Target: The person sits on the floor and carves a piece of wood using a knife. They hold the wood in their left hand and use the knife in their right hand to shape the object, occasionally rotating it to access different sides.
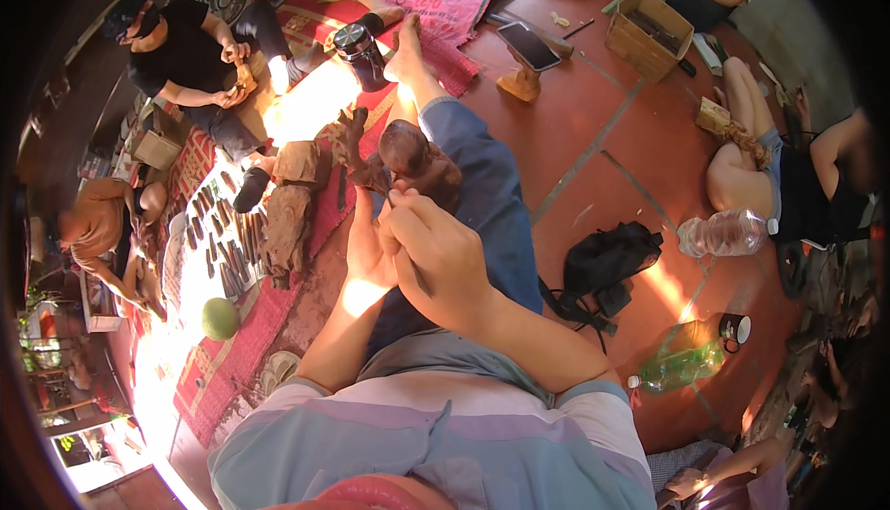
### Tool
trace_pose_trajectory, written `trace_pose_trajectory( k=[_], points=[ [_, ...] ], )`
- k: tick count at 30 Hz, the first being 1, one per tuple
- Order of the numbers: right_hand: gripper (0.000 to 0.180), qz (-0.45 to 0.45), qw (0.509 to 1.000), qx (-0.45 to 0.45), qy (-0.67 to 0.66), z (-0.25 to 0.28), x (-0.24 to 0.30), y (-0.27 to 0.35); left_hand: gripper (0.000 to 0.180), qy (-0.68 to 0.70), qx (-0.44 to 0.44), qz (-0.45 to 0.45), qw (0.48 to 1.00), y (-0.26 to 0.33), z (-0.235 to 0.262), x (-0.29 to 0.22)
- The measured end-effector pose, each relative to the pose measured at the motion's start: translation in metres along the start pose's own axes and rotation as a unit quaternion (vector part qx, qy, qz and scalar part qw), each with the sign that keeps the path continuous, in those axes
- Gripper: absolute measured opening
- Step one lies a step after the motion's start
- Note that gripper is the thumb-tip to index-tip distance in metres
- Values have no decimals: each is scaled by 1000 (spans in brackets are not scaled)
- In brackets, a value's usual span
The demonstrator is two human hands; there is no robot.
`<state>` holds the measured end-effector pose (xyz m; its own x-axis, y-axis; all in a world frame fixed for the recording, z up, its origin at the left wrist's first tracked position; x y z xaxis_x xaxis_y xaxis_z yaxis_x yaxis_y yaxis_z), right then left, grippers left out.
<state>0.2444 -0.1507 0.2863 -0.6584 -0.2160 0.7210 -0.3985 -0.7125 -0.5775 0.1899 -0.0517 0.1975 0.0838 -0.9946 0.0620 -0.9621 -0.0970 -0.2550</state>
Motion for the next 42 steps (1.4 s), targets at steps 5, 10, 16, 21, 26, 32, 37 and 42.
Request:
trace_pose_trajectory(
  k=[5, 10, 16, 21, 26, 32, 37, 42],
  points=[
    [6, -45, 999, 21, 19, -9, -8, -7, 57, 50, 24, 25, 998, 4, 12, -9],
    [3, 27, 999, 35, -1, 6, 6, -3, 54, 35, 63, 13, 997, 1, 2, -4],
    [10, -41, 996, 65, 47, -2, -1, -10, 51, -3, -45, -14, 999, -4, -21, -2],
    [8, -18, 998, 51, 18, 6, 12, -6, 53, 10, 6, 9, 1000, -1, -17, 0],
    [6, 0, 998, 50, 44, 3, 15, -7, 56, 5, 15, -6, 1000, 3, -5, -10],
    [5, -36, 994, 36, 93, -8, 8, -8, 69, 22, 57, 3, 998, -1, -3, -9],
    [3, -6, 997, 20, 76, -7, 4, -11, 73, 4, 88, 11, 996, -4, -16, -3],
    [1, -1, 998, 20, 53, -2, 3, -16, 73, -3, 104, 21, 994, -8, -16, -5]
  ],
)
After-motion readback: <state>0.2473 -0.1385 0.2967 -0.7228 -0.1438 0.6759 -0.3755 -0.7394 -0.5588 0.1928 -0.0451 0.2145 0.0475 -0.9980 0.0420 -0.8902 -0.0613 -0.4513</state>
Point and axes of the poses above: each hand's wrist, its own y-axis away from the middle knuckle, its own z-axis out of the back of the hand, x = y × z, the point moved 2 cm from there along -y, towards the middle knuckle, and after that the axes turned 9 degrees about x, right-handed, at the moved point
